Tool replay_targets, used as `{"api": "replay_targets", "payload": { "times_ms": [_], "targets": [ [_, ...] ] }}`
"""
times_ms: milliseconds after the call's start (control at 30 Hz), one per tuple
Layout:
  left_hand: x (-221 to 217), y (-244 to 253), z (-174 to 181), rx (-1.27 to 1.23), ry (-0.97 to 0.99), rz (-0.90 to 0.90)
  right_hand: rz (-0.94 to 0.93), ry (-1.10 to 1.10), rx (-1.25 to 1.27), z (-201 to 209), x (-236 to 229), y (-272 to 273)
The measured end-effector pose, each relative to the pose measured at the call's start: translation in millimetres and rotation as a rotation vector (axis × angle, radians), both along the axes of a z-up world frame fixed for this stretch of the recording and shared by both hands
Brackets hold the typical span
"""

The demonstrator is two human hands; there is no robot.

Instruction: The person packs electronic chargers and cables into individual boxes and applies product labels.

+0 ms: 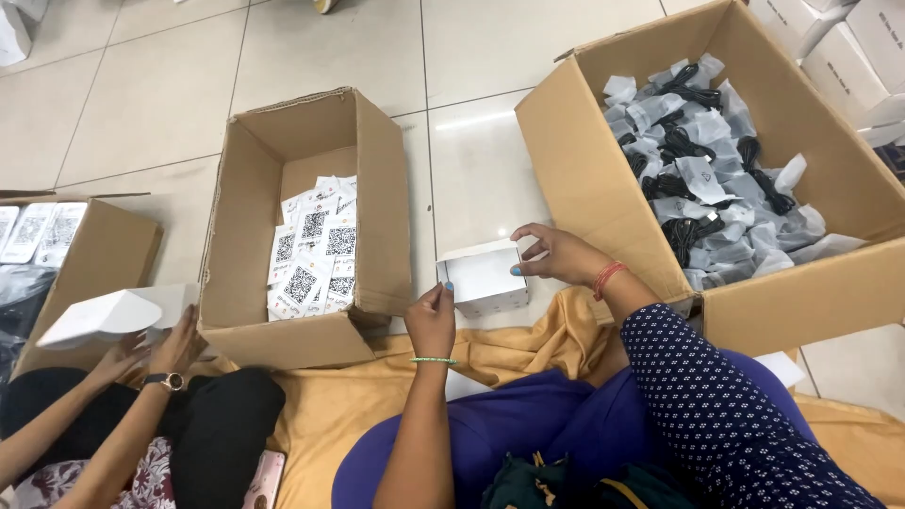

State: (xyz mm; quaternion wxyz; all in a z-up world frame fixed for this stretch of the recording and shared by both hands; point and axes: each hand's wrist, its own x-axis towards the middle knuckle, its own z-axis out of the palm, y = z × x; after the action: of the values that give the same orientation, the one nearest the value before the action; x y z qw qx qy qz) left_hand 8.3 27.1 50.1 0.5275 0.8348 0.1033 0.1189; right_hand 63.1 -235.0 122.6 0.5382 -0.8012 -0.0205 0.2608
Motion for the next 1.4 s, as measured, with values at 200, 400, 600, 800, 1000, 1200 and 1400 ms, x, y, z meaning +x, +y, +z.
{"api": "replay_targets", "payload": {
  "times_ms": [200, 400, 600, 800, 1000, 1200, 1400],
  "targets": [
    [14, 18, -49, -0.294, 0.039, -0.152, 0.139, -0.105, -0.197, -13, 1, -5],
    [16, 7, -18, -0.646, 0.254, 0.013, -0.029, 0.186, -0.041, -8, 1, 4],
    [7, -7, -6, -0.194, 0.281, -0.081, -0.034, 0.016, -0.265, -19, -4, 18],
    [6, -9, 1, -0.468, 0.453, -0.067, -0.039, 0.038, -0.041, -53, 2, 11],
    [1, -2, -25, -0.576, 0.133, -0.210, 0.005, -0.291, -0.231, -13, -18, 12],
    [27, 15, -130, -0.498, 0.119, -0.204, 0.169, -0.150, -0.436, -89, 6, -10],
    [22, -3, -103, -0.248, 0.504, 0.018, -0.040, 0.019, -0.512, -81, 4, 15]
  ]
}}
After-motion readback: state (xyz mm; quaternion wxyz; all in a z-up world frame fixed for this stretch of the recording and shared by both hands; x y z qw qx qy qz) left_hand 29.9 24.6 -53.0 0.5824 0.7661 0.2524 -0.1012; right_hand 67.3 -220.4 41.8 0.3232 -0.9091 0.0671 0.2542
